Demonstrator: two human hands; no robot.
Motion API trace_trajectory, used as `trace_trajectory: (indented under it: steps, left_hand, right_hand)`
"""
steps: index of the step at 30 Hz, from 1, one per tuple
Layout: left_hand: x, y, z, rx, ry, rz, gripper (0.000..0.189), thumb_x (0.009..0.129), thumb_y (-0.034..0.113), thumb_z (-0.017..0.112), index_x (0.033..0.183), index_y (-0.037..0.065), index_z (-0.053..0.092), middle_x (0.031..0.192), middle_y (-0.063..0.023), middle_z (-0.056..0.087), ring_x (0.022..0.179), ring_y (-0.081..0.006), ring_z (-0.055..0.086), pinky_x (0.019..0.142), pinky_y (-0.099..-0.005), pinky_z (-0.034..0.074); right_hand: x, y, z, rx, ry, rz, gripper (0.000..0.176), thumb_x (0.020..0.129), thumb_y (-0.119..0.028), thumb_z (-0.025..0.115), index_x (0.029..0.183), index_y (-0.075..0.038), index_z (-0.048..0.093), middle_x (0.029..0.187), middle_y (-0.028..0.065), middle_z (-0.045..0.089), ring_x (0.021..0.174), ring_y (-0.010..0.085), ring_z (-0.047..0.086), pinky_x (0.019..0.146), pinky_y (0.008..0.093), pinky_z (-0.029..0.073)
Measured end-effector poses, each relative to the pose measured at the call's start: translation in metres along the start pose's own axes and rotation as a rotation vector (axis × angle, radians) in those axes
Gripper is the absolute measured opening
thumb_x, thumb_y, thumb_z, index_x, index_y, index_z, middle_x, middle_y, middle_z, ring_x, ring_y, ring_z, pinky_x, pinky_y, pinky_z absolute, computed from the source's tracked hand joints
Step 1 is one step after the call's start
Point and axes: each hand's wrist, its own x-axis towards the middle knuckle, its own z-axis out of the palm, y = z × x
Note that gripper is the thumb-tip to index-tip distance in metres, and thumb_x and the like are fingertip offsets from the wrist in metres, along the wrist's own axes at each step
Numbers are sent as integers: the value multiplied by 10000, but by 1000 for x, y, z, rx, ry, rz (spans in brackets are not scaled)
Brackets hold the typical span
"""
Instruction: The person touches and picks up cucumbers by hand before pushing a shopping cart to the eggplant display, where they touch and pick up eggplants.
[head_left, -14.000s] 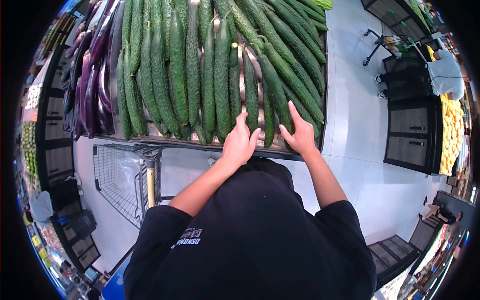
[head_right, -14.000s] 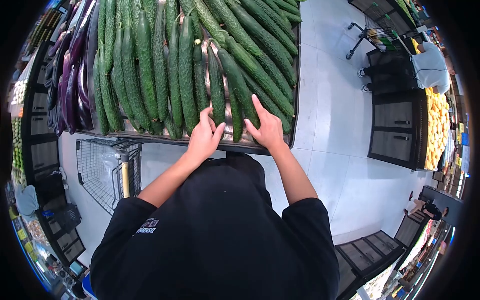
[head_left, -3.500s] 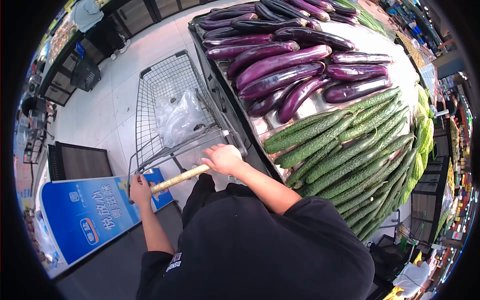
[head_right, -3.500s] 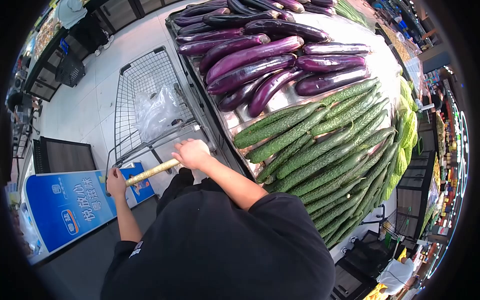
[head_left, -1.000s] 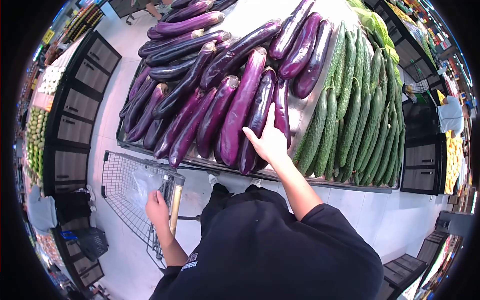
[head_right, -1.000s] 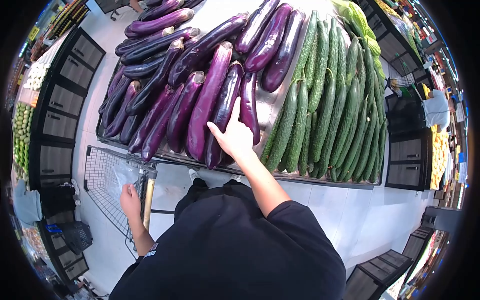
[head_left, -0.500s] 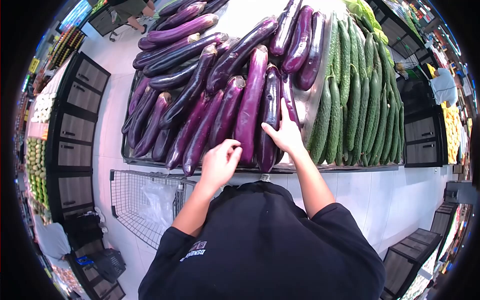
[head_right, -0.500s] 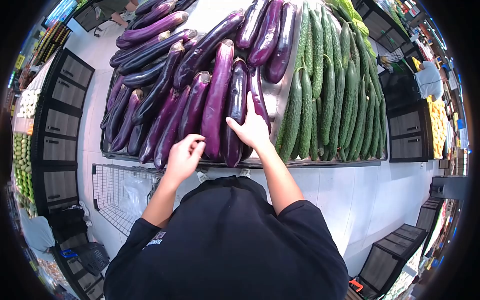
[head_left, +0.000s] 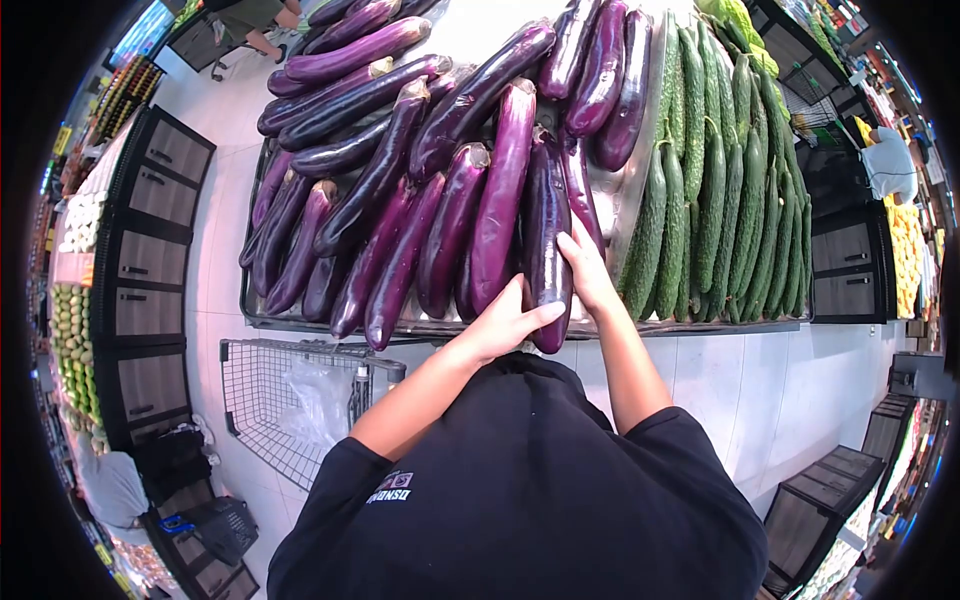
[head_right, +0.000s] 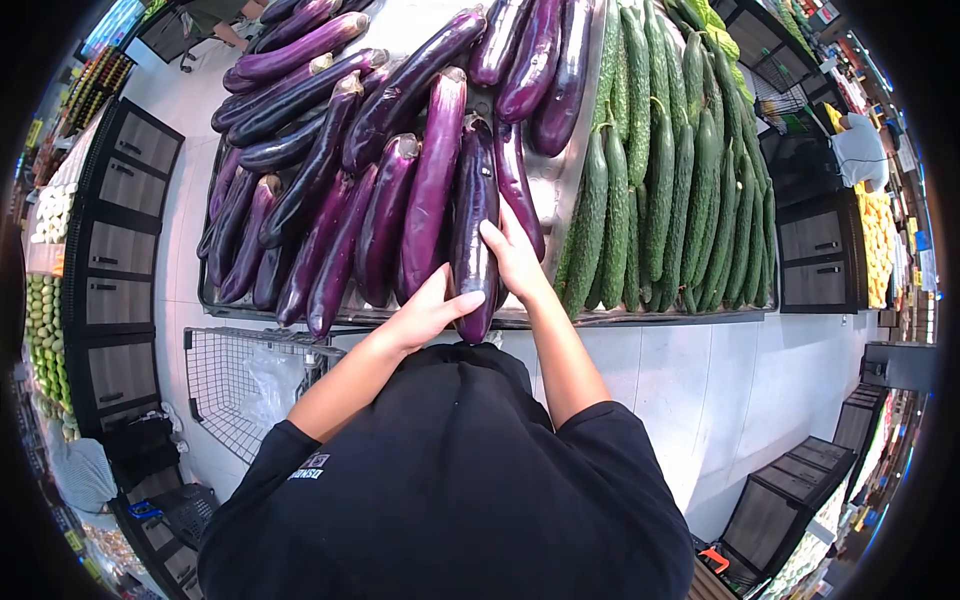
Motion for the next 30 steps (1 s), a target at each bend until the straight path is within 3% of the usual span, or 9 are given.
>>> trace_trajectory:
  steps: [3,6,7,12,16,18,22,27,30]
  left_hand:
    - [-3,-1,0,287,45,107,725,896,481,753,1260,-62,440,1190,-156,582,1131,-206,567,1017,-369,460]
    - [-17,17,17,499,51,62,848,873,505,747,1343,-100,384,1269,-269,589,1214,-317,606,1042,-412,462]
    - [-19,18,20,523,48,2,919,858,541,739,1391,-97,347,1293,-312,577,1220,-375,611,1040,-424,470]
    - [-34,36,21,879,-144,-17,786,906,544,692,1390,-14,426,1056,-169,698,972,-317,696,896,-441,518]
    - [-28,28,16,671,-85,107,410,944,174,706,1287,-5,569,993,-95,679,892,-193,668,840,-355,526]
    - [-15,20,20,614,42,196,410,950,174,698,1294,-3,562,975,-83,658,884,-178,653,844,-343,524]
    - [16,7,29,598,222,287,442,962,180,685,1333,3,520,1128,-100,586,1001,-159,599,888,-312,503]
    - [34,-4,47,236,124,237,568,978,254,700,1403,-8,428,1176,-115,557,1084,-176,586,943,-314,505]
    - [33,-4,62,-105,-12,198,643,967,307,723,1437,8,401,1249,-115,552,1182,-178,565,1004,-323,481]
  right_hand:
    - [-5,0,-6,-14,-44,45,696,986,-353,634,1536,-29,357,1413,108,544,1307,206,511,1130,358,379]
    - [-22,-20,5,346,-55,240,628,958,-319,672,1445,-48,384,1128,216,672,957,327,724,892,466,603]
    - [-27,-20,4,348,-63,254,614,949,-301,679,1430,-46,395,1125,212,673,957,327,724,880,458,608]
    - [-63,-37,-23,505,-78,262,669,865,-300,752,1364,8,430,1108,198,659,917,286,721,810,423,633]
    - [-94,-42,-65,552,-132,205,790,813,-373,797,1364,47,417,1129,217,626,929,294,711,797,436,638]
    - [-106,-38,-77,556,-124,121,888,820,-524,793,1369,77,437,1193,197,566,970,274,674,816,411,642]
    - [-119,-35,-84,583,-62,66,898,803,-489,827,1375,76,428,1216,193,548,990,278,667,821,412,643]
    - [-116,-38,-72,471,30,4,826,790,-346,851,1384,-9,386,1174,211,599,949,286,694,803,439,632]
    - [-100,-41,-44,90,126,-149,1051,796,-227,840,1589,-39,177,1296,209,595,1029,316,695,933,408,567]
